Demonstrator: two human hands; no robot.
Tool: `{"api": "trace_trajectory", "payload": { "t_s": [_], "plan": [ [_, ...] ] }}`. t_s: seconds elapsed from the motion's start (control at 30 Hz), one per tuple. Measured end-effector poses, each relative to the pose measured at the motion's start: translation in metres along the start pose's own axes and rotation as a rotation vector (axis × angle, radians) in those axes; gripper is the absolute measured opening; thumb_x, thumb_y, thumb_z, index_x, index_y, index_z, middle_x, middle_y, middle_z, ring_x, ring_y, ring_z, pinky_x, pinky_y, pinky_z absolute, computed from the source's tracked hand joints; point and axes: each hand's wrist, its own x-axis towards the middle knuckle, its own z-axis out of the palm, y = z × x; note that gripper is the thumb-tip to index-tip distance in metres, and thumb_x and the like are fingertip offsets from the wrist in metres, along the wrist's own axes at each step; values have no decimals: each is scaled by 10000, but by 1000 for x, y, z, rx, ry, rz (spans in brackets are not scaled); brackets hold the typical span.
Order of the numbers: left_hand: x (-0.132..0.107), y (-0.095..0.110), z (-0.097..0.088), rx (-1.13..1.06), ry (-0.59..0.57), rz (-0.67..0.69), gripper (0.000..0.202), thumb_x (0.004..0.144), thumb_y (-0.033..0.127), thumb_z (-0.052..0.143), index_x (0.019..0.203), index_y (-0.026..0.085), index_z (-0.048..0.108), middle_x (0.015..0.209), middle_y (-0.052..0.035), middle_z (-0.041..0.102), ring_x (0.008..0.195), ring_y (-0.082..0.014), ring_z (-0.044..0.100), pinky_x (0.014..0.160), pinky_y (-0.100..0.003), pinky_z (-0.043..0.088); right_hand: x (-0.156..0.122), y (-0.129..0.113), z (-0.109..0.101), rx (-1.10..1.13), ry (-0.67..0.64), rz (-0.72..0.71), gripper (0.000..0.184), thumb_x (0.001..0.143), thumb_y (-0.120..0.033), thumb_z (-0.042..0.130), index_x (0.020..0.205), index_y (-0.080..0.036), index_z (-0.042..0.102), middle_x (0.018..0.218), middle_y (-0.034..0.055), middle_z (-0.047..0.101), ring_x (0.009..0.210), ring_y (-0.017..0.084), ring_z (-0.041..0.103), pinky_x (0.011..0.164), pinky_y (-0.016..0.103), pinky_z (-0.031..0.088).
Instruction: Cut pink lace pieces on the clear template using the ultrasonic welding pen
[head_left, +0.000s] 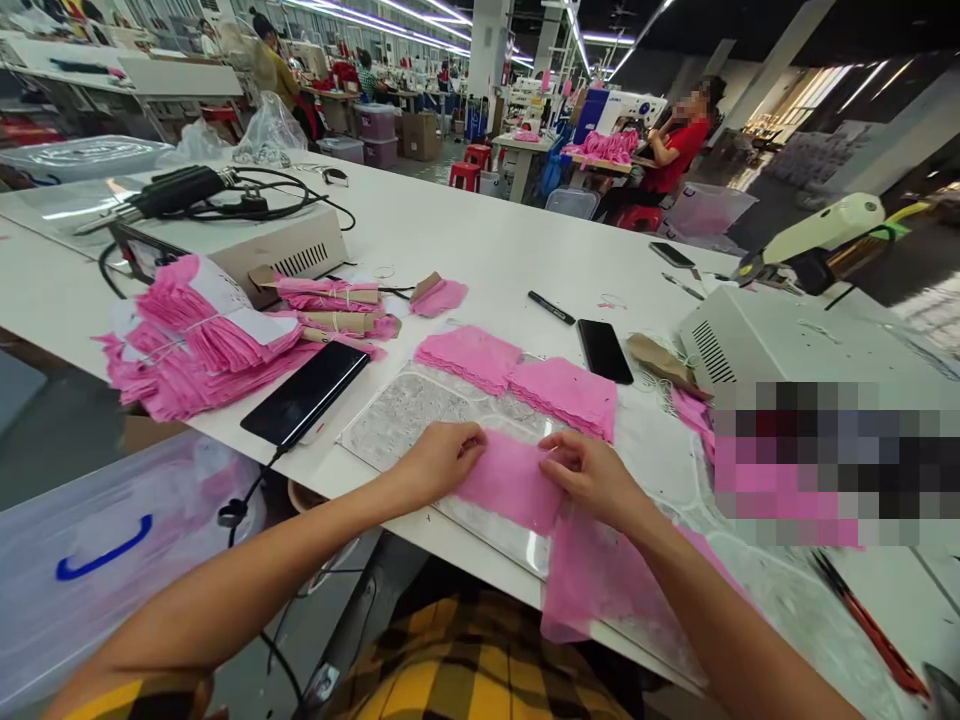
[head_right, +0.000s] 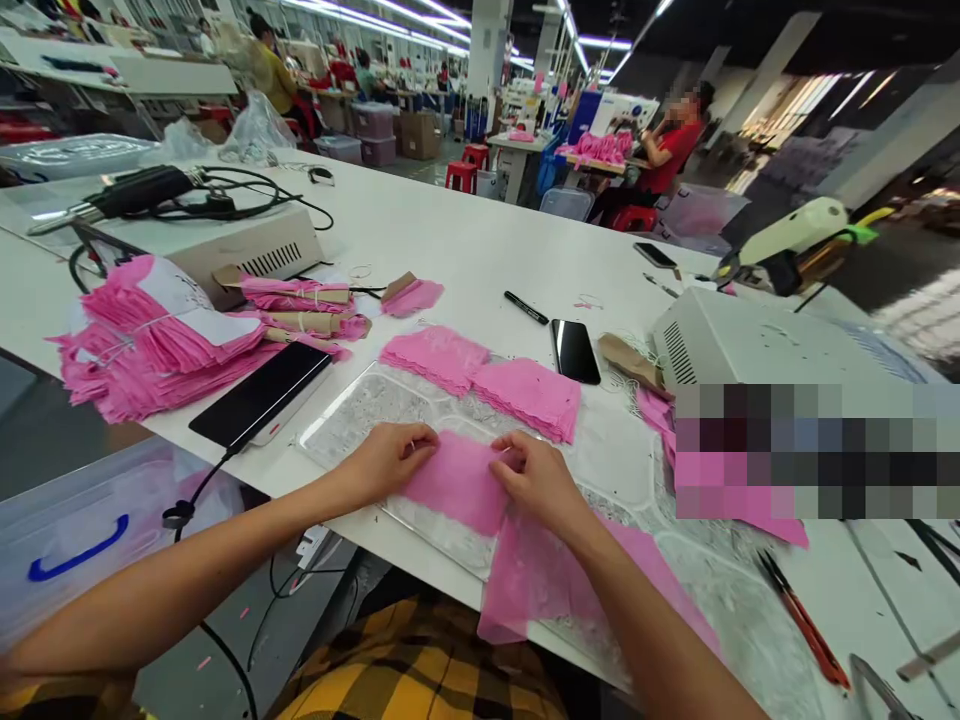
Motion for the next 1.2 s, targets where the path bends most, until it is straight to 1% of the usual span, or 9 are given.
{"api": "trace_trajectory", "payload": {
  "t_s": [0.13,0.3,0.37,0.43,0.53,0.63,0.8,0.97,1.2],
  "plan": [
    [-1,-1,2,135,31,38,179,901,151,517,907,155,695,830,-32,712,730,-164,632,699,-253,460,7,-3,0,-54,26,-10,202,721,-275,561,892,-191,632,637,-14,632,571,145,549,583,285,419],
    [-8,-1,4,283,157,81,199,913,151,506,1030,125,665,1066,-139,665,942,-264,628,788,-368,491,-2,-1,-10,-126,187,-27,291,747,-235,571,1024,-203,653,914,31,672,687,144,565,703,324,445],
    [-17,2,8,321,233,215,189,919,171,527,1055,140,653,1090,-139,646,985,-266,606,837,-391,485,-20,5,-17,-131,191,-65,218,789,-249,550,967,-216,671,881,28,668,703,148,570,705,320,453],
    [-29,7,16,319,279,454,164,947,200,513,1033,161,647,1027,-110,646,920,-224,605,812,-356,494,-45,12,-22,-139,124,-126,161,834,-273,524,856,-223,676,798,23,661,698,154,581,676,308,459],
    [-46,18,33,241,184,702,186,965,161,463,1029,158,637,962,-88,634,833,-183,591,747,-305,497,-81,21,-20,-208,51,-139,224,893,-309,491,747,-224,638,745,21,640,663,148,580,615,286,444],
    [-52,27,48,224,70,729,231,946,109,448,1072,156,637,956,-90,629,824,-184,585,742,-311,501,-101,27,-7,-294,115,-131,178,901,-320,512,803,-223,624,783,26,639,663,150,592,598,281,439],
    [-35,31,57,225,73,750,260,951,105,443,1116,138,641,1034,-124,653,921,-218,620,806,-356,536,-96,22,13,-470,157,-110,43,864,-225,564,865,-206,602,872,48,654,745,173,622,625,284,432],
    [-12,40,54,151,-59,818,356,945,81,414,1244,165,587,1219,-123,654,1083,-224,616,944,-403,524,-88,20,12,-409,123,-86,159,872,-99,488,879,-188,621,894,46,666,793,160,617,686,280,436],
    [5,62,45,-65,-390,599,465,859,60,499,1302,192,551,1167,-89,667,1115,-205,588,962,-368,501,-99,32,-7,24,139,-131,176,891,-229,517,751,-213,623,754,5,606,685,131,557,635,258,430]
  ]
}}
